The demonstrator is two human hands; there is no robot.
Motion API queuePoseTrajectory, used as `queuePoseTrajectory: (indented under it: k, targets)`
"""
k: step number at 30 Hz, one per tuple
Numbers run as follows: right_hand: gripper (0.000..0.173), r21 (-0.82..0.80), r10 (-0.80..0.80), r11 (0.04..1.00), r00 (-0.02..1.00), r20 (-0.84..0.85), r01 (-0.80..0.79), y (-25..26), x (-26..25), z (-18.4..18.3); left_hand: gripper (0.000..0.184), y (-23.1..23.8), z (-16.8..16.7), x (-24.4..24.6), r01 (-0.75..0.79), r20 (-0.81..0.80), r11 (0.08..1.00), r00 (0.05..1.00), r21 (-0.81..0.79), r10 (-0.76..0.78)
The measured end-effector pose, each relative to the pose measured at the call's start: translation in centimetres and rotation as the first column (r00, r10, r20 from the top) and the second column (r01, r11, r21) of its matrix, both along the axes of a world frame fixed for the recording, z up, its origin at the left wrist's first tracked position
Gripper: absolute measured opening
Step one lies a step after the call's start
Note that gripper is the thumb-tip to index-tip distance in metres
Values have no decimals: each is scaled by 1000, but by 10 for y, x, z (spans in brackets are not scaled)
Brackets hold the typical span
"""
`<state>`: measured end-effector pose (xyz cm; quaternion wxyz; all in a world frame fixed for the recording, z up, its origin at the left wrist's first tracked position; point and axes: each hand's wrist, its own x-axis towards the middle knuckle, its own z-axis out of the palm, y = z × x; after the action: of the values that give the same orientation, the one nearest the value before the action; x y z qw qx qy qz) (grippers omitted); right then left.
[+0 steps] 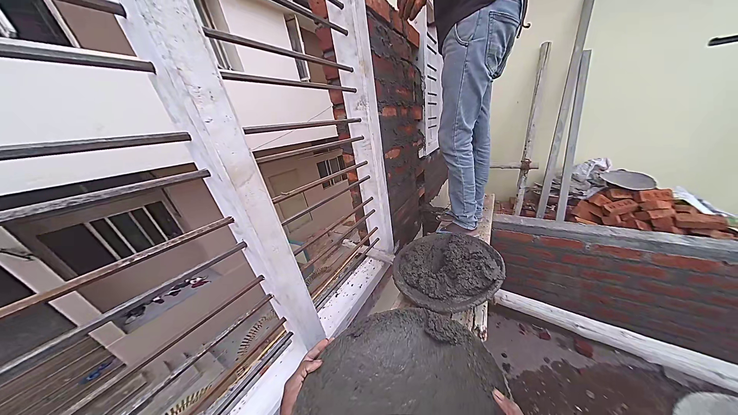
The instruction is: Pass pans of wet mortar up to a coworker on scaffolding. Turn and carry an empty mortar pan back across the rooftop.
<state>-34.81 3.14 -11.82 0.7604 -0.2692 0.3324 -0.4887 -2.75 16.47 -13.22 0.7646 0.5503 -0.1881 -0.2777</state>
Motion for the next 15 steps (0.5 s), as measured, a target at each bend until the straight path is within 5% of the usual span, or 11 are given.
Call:
queuePoseTrajectory:
  k: [15]
  targets:
    - [22, 33, -2, 999, 1000, -9, 2, 1, 0, 2, 44, 0, -5, 5, 7, -26, 999, 1000, -46, -8]
